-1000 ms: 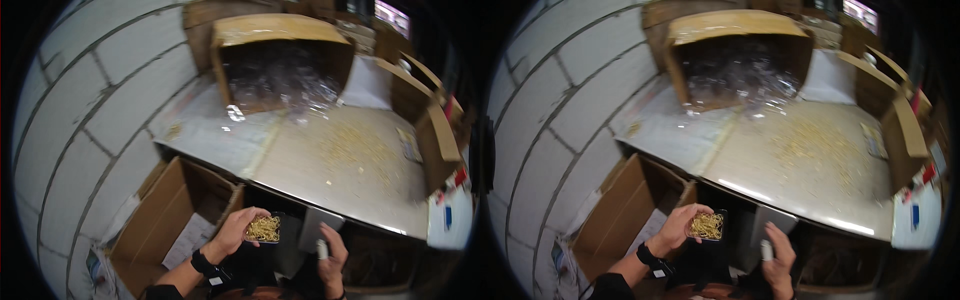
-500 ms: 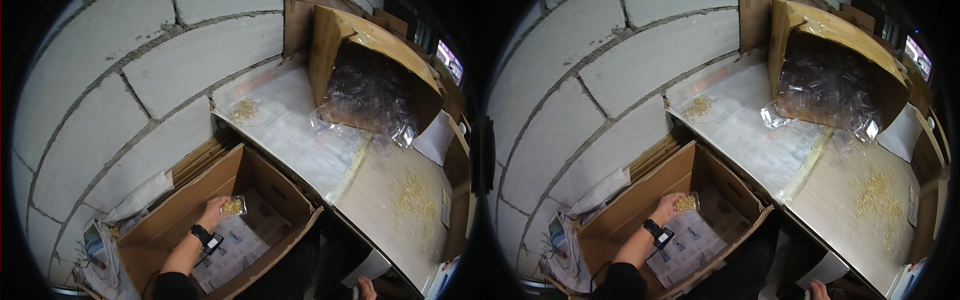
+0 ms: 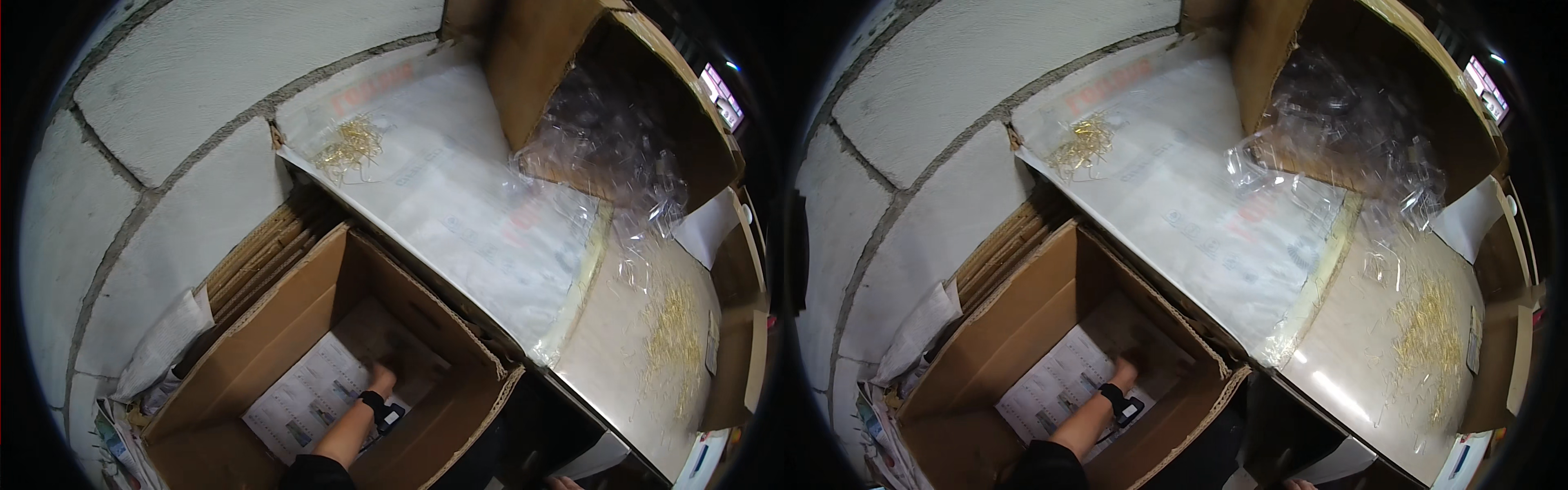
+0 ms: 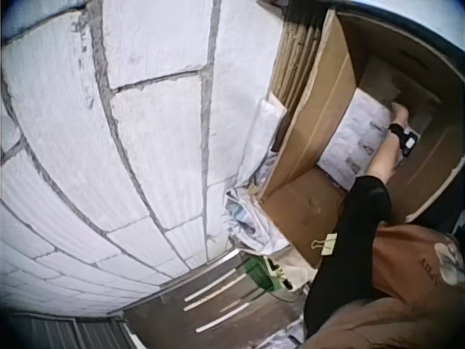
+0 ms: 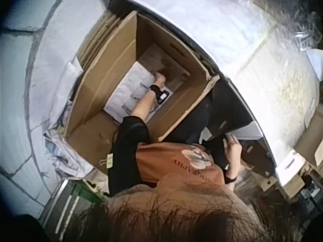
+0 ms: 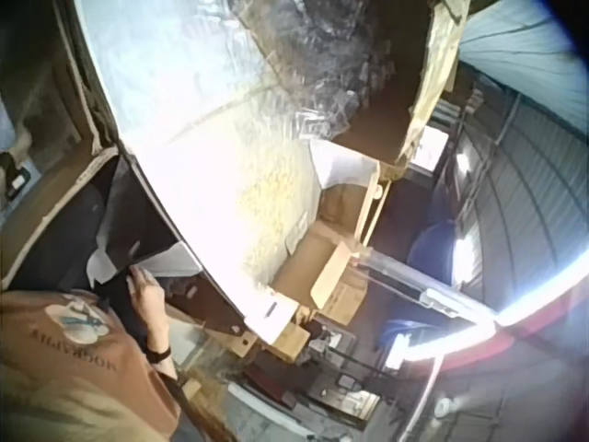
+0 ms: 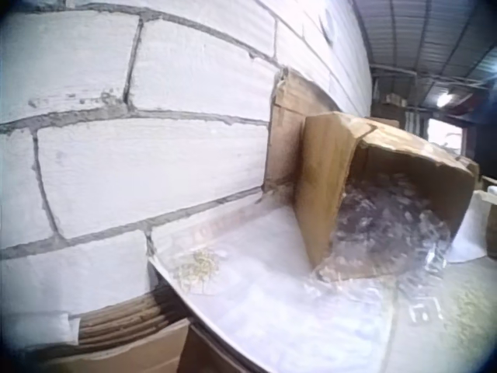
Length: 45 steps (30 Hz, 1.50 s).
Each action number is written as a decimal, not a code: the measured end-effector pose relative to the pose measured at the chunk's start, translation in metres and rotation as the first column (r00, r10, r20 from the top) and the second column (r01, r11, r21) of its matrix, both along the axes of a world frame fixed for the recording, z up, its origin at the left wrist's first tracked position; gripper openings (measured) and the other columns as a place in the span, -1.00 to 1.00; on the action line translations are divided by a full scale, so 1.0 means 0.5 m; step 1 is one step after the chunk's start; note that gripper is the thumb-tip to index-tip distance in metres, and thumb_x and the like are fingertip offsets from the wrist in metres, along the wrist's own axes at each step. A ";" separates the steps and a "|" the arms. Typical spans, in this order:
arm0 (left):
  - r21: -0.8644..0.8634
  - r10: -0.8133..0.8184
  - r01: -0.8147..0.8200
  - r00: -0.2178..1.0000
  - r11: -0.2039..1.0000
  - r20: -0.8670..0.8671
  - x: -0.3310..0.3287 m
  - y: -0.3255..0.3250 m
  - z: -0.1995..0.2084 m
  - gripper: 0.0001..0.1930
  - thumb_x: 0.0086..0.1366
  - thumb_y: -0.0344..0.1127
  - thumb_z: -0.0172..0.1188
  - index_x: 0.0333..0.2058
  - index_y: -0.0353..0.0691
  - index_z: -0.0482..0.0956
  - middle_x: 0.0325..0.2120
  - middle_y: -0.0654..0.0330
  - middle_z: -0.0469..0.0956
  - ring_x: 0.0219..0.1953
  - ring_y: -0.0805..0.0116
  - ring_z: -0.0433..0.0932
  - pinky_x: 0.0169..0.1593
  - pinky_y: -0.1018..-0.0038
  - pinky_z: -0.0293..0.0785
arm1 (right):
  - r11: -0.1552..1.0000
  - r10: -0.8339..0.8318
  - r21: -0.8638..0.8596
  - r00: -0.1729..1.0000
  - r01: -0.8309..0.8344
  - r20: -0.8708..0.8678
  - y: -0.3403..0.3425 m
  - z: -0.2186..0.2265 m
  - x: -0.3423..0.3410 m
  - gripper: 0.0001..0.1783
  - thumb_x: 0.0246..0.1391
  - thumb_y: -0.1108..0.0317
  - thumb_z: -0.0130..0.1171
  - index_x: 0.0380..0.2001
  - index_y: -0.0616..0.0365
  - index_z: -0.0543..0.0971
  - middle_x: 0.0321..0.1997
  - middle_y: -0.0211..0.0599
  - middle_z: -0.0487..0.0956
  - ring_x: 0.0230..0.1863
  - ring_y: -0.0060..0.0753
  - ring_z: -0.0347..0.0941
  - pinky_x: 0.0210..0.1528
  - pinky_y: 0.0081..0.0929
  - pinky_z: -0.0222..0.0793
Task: The person is sorting and packaging small metal parts into plastic bags and larger boxes, utilizing a banding machine in a metal fabrication facility.
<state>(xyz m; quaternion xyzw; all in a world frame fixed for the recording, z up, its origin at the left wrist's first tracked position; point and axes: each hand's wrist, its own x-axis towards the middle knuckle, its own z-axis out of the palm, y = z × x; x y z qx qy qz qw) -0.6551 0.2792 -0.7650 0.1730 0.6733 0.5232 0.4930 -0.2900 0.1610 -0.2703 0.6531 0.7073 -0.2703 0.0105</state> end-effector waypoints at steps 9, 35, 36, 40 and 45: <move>-0.647 -0.766 0.685 -0.203 0.334 -0.610 0.057 0.020 -0.063 -0.66 0.11 -0.38 0.00 -0.13 -0.29 0.55 -0.09 -0.07 0.51 -0.11 0.04 0.52 -0.09 0.14 0.44 | 0.995 0.009 0.103 0.999 -0.004 -0.047 -0.042 -0.014 0.023 -0.73 -0.02 0.42 0.11 -0.19 0.19 0.54 -0.24 -0.05 0.55 -0.21 0.02 0.49 -0.20 -0.25 0.42; -0.253 -0.426 0.764 0.032 0.594 -0.904 0.658 0.491 1.035 -0.64 0.09 -0.12 0.20 -0.41 -0.40 0.59 -0.48 -0.10 0.60 -0.29 0.04 0.61 -0.19 0.22 0.48 | 0.947 -0.121 0.304 0.992 0.109 0.019 0.236 0.076 0.342 -0.39 0.09 0.30 -0.03 0.22 0.19 0.20 0.34 0.14 0.09 0.28 0.16 0.16 0.23 -0.18 0.18; -0.241 -0.381 0.736 0.026 0.633 -0.924 0.653 0.502 1.015 -0.65 0.08 -0.15 0.20 -0.40 -0.41 0.59 -0.48 -0.11 0.60 -0.34 0.04 0.62 -0.21 0.25 0.50 | 0.935 -0.168 0.286 0.973 0.208 -0.157 0.199 0.106 0.345 -0.40 0.11 0.32 -0.03 0.23 0.21 0.18 0.34 0.10 0.10 0.31 0.03 0.13 0.25 -0.24 0.16; -0.080 -0.591 0.810 0.352 0.581 -0.726 0.674 0.471 1.047 -0.87 0.05 -0.40 0.11 -0.49 -0.38 0.46 -0.49 -0.12 0.58 -0.69 0.07 0.57 -0.54 0.33 0.50 | 0.666 -0.423 0.479 0.819 0.571 -0.389 0.040 0.057 0.438 -0.37 0.11 0.30 0.01 0.24 0.25 0.15 0.34 0.16 0.08 0.33 0.07 0.08 0.30 -0.25 0.07; 0.399 -0.589 0.649 0.759 0.647 -0.278 0.646 0.302 1.069 -0.87 0.07 -0.63 -0.01 -0.53 -0.28 0.25 -0.52 -0.06 0.57 -0.61 0.16 0.61 -0.68 0.53 0.45 | 0.606 -0.600 0.579 0.791 0.546 -0.118 0.098 0.019 0.349 -0.13 0.02 0.06 0.16 0.29 0.23 0.04 0.33 0.32 -0.03 0.38 0.20 -0.12 0.37 -0.08 -0.18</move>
